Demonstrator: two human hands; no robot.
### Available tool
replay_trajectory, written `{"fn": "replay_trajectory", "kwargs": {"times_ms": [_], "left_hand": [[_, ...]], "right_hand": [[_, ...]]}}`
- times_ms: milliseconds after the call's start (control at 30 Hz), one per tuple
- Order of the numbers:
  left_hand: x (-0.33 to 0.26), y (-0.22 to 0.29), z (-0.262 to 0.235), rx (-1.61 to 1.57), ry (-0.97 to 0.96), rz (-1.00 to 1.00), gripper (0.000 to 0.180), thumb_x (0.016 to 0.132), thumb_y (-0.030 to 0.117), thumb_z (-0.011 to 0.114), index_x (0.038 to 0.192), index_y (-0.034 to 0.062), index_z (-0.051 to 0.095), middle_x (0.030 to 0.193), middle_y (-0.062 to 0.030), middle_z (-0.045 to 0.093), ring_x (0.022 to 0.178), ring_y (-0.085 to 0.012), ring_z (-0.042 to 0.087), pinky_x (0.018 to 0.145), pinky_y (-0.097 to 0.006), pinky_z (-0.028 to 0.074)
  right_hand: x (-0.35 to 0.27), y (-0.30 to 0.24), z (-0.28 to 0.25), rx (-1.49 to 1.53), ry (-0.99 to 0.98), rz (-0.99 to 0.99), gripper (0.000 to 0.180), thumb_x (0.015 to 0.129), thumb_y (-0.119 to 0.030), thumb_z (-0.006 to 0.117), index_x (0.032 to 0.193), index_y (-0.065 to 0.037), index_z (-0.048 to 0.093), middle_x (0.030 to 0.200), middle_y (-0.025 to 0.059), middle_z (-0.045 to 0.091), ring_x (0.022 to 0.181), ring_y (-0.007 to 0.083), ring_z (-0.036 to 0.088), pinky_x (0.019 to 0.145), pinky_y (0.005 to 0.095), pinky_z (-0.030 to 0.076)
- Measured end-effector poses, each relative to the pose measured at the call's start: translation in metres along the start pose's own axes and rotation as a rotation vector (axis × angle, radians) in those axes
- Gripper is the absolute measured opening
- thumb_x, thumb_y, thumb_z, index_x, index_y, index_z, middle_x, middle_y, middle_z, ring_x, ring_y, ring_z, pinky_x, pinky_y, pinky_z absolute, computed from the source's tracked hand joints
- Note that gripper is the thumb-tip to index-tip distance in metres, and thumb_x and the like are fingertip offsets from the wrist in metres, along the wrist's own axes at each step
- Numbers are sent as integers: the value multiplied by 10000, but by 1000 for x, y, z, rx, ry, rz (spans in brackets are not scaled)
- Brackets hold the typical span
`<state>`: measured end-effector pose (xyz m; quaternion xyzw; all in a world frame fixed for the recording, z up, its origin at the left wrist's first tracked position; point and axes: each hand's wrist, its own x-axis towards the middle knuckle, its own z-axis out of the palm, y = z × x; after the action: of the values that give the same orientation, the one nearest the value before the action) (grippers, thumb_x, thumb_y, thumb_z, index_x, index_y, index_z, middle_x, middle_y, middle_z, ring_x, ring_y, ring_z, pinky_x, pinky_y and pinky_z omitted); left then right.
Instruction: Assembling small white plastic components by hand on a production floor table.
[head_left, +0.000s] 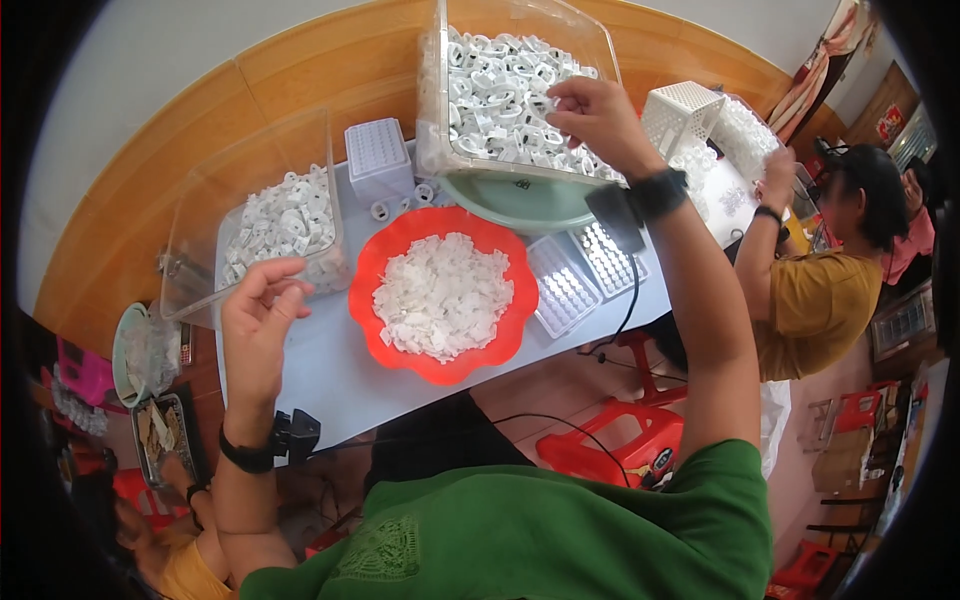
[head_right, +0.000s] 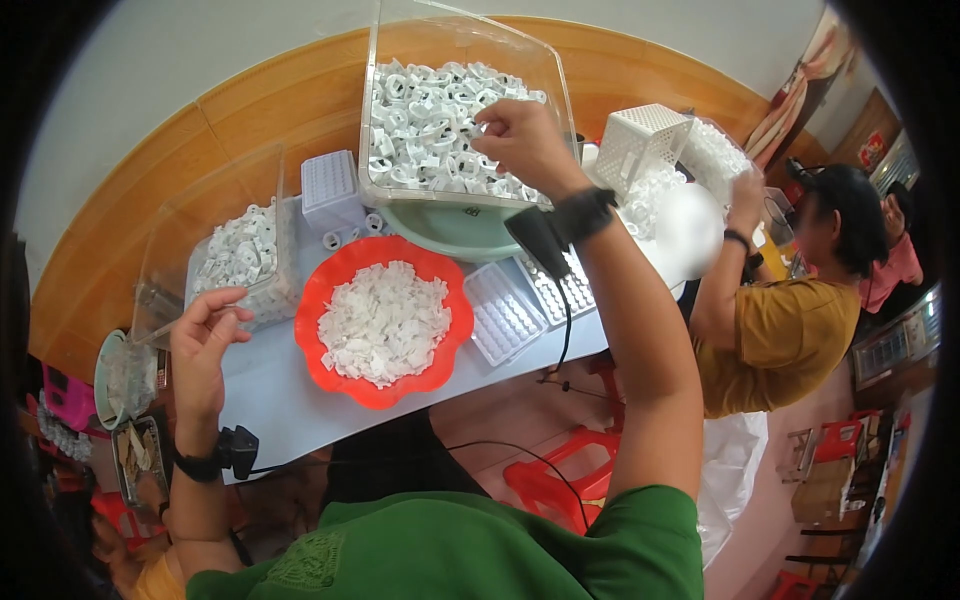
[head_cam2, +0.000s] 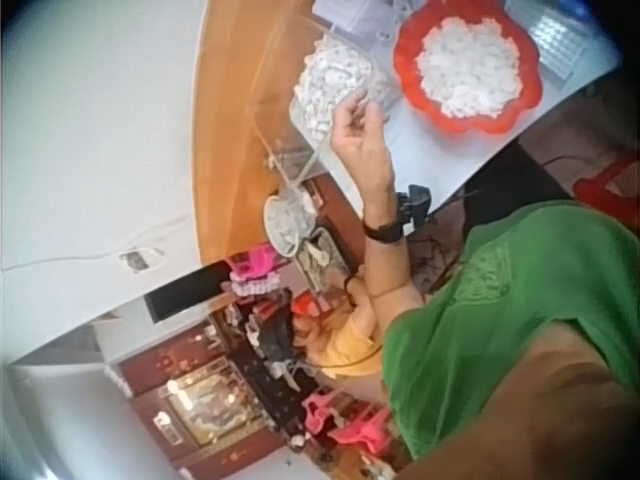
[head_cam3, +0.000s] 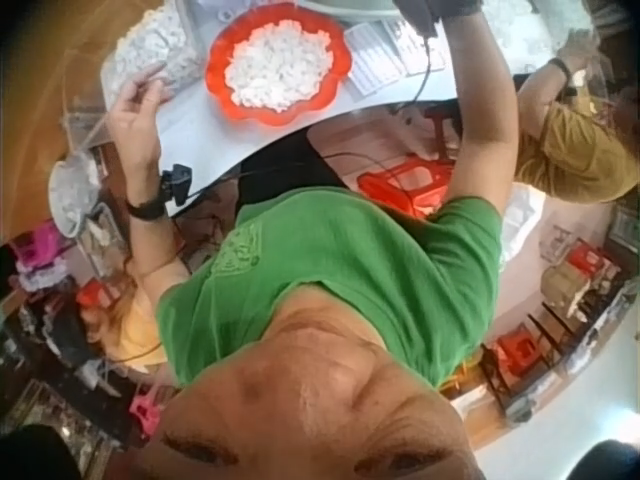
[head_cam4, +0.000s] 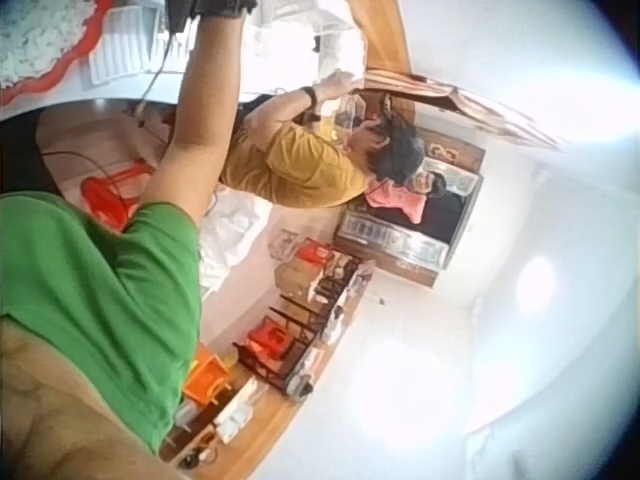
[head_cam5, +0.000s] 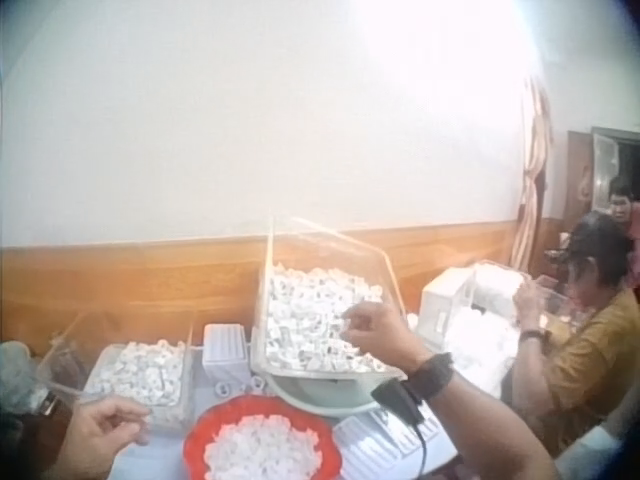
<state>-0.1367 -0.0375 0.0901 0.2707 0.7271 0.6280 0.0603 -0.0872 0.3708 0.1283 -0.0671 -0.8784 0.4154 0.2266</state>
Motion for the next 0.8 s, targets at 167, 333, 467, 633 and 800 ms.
{"fn": "replay_trajectory", "kwargs": {"times_ms": [167,333,467,633,800], "left_hand": [[-20,-1,31,-154,-199,-66,226,895,46,534,1104,-19,591,1025,-97,636,820,-124,611,700,-241,486],[-40,0,80,-338,-357,-127,269,919,50,513,1175,-22,546,1042,-118,631,830,-135,617,720,-249,498],[-53,-2,103,-559,-425,-245,281,957,126,506,1195,-23,526,1016,-116,627,830,-148,619,726,-257,505],[-65,-17,101,-733,-426,-408,312,975,197,498,1198,-18,528,998,-93,632,819,-144,626,725,-263,508],[-75,-30,102,-794,-461,-587,299,970,200,511,1173,-17,539,923,-90,640,753,-156,653,646,-253,547]], "right_hand": [[-81,-37,7,595,-77,111,244,848,-69,662,1049,65,631,806,72,646,631,106,602,564,239,514],[-156,-59,48,832,-216,270,279,865,-50,633,1115,68,594,848,85,651,646,109,599,568,248,519],[-192,-52,80,1013,-294,298,285,867,-64,635,1128,44,598,867,66,656,688,100,608,577,241,526],[-206,-53,92,934,-398,357,273,876,-75,631,1127,29,605,868,55,655,701,86,608,576,230,517],[-207,-48,102,791,-526,270,264,890,-65,603,1141,18,611,839,32,654,652,63,580,556,213,486]]}}
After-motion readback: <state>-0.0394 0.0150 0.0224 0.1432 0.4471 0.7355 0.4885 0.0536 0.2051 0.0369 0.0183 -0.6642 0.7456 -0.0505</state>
